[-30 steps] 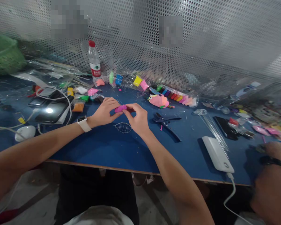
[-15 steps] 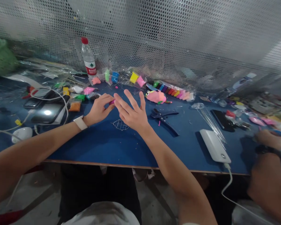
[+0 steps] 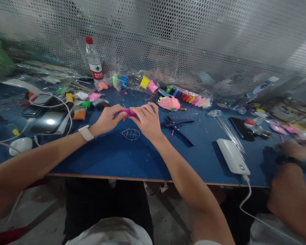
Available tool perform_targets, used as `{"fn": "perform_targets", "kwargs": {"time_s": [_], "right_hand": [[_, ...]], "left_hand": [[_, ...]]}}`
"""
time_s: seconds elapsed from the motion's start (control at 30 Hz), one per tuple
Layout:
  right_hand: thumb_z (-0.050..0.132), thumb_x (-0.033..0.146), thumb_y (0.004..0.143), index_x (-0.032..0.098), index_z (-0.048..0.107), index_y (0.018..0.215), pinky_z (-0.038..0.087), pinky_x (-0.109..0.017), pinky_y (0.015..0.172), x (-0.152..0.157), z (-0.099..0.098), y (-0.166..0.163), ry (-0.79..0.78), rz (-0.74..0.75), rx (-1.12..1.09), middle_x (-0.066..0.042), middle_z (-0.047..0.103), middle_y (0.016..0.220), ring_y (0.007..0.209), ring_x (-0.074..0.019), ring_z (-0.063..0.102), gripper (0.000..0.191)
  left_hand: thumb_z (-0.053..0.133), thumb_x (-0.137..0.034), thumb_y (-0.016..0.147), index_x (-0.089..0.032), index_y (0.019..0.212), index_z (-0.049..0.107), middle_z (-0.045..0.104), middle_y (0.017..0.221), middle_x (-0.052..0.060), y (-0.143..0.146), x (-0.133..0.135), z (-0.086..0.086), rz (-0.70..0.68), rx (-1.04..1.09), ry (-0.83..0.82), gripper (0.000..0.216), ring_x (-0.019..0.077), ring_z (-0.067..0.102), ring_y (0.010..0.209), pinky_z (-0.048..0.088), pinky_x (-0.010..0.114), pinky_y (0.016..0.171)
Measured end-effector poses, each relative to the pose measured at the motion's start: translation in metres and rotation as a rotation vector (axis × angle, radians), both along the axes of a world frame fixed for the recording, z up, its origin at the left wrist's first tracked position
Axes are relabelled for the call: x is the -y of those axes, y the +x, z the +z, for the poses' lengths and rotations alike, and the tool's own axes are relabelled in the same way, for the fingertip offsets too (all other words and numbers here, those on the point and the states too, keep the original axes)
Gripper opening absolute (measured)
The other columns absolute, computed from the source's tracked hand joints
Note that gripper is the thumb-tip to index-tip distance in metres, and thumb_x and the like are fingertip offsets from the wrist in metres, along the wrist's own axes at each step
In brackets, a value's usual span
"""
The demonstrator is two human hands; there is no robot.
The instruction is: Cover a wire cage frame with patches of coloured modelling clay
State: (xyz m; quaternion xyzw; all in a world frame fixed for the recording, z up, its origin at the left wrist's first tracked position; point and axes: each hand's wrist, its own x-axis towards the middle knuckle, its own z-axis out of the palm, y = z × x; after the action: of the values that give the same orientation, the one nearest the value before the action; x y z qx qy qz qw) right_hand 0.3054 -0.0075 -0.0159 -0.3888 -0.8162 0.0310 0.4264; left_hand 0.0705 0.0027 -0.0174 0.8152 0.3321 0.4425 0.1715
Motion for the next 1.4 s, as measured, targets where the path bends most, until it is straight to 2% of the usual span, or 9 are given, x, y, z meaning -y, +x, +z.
{"fn": "perform_targets", "kwargs": {"time_s": [0.1,0.3,0.5,0.63,0.73,0.87,1.07,1.23,1.4], "right_hand": [[0.072,0.049,0.112,0.032,0.083,0.118,0.048,-0.061,0.120,-0.004,-0.003,-0.001,-0.014,-0.039,-0.124,-0.005,0.086,0.111,0.110,-0.0320,0.073,0.021],[0.078,0.041,0.105,0.029,0.076,0.117,0.060,-0.046,0.093,-0.010,-0.004,0.001,-0.160,-0.062,-0.498,-0.003,0.083,0.097,0.091,-0.0251,0.075,0.018],[0.084,0.051,0.098,0.027,0.077,0.105,0.063,-0.043,0.084,-0.008,-0.009,-0.006,-0.293,-0.079,-0.706,-0.005,0.084,0.094,0.086,-0.0240,0.079,0.027],[0.086,0.052,0.097,0.027,0.082,0.100,0.066,-0.044,0.085,-0.003,-0.009,-0.015,-0.393,0.048,-0.768,-0.004,0.085,0.092,0.084,-0.0230,0.079,0.025],[0.085,0.058,0.097,0.028,0.086,0.106,0.068,-0.046,0.092,0.002,-0.007,-0.019,-0.427,0.143,-0.714,-0.005,0.087,0.103,0.095,-0.0246,0.081,0.031],[0.095,0.054,0.088,0.028,0.084,0.110,0.066,-0.048,0.104,0.011,-0.005,-0.026,-0.396,0.214,-0.570,-0.004,0.086,0.110,0.104,-0.0257,0.080,0.036],[0.097,0.055,0.086,0.026,0.072,0.091,0.061,-0.038,0.078,0.018,-0.005,-0.036,-0.448,0.161,-0.559,0.000,0.079,0.086,0.079,-0.0204,0.073,0.038],[0.090,0.060,0.093,0.024,0.074,0.086,0.057,-0.035,0.066,0.004,-0.003,-0.026,-0.523,0.217,-0.611,-0.002,0.078,0.076,0.067,-0.0179,0.070,0.040],[0.101,0.065,0.078,0.024,0.076,0.090,0.064,-0.036,0.072,-0.014,-0.006,-0.016,-0.609,0.184,-0.814,-0.001,0.080,0.080,0.071,-0.0173,0.073,0.049]], "left_hand": [[0.057,-0.038,0.117,-0.024,0.121,0.082,0.082,0.091,0.004,-0.001,-0.002,0.000,-0.008,0.004,0.002,0.029,0.0204,0.074,0.090,0.060,0.036,0.085],[0.052,-0.032,0.119,-0.023,0.149,0.075,0.088,0.113,0.008,-0.004,-0.005,-0.001,-0.039,-0.036,0.001,0.039,0.0222,0.078,0.106,0.064,0.040,0.097],[0.054,-0.027,0.118,-0.027,0.166,0.063,0.083,0.143,0.011,-0.001,-0.006,-0.009,-0.009,-0.124,0.058,0.049,0.0264,0.082,0.122,0.066,0.048,0.108],[0.068,-0.030,0.113,-0.029,0.174,0.051,0.086,0.132,0.010,0.000,-0.004,-0.010,0.027,-0.111,0.011,0.063,0.0287,0.084,0.123,0.067,0.048,0.110],[0.076,-0.032,0.108,-0.028,0.169,0.056,0.085,0.133,0.010,0.000,-0.005,-0.012,0.045,-0.128,0.048,0.064,0.0264,0.085,0.113,0.066,0.046,0.107],[0.077,-0.033,0.105,-0.024,0.149,0.070,0.085,0.131,0.011,-0.001,-0.012,-0.018,0.121,-0.201,0.149,0.045,0.0288,0.083,0.111,0.061,0.046,0.100],[0.067,-0.045,0.111,-0.023,0.113,0.075,0.080,0.086,0.007,-0.003,-0.016,-0.021,0.175,-0.371,0.291,0.024,0.0262,0.074,0.080,0.053,0.045,0.090],[0.058,-0.055,0.118,-0.022,0.098,0.070,0.078,0.082,0.006,-0.001,-0.018,-0.016,0.163,-0.416,0.333,0.040,0.0221,0.068,0.072,0.051,0.043,0.091],[0.045,-0.049,0.124,-0.020,0.103,0.070,0.080,0.085,0.006,-0.001,-0.018,-0.013,0.143,-0.415,0.327,0.044,0.0218,0.071,0.077,0.050,0.041,0.092]]}}
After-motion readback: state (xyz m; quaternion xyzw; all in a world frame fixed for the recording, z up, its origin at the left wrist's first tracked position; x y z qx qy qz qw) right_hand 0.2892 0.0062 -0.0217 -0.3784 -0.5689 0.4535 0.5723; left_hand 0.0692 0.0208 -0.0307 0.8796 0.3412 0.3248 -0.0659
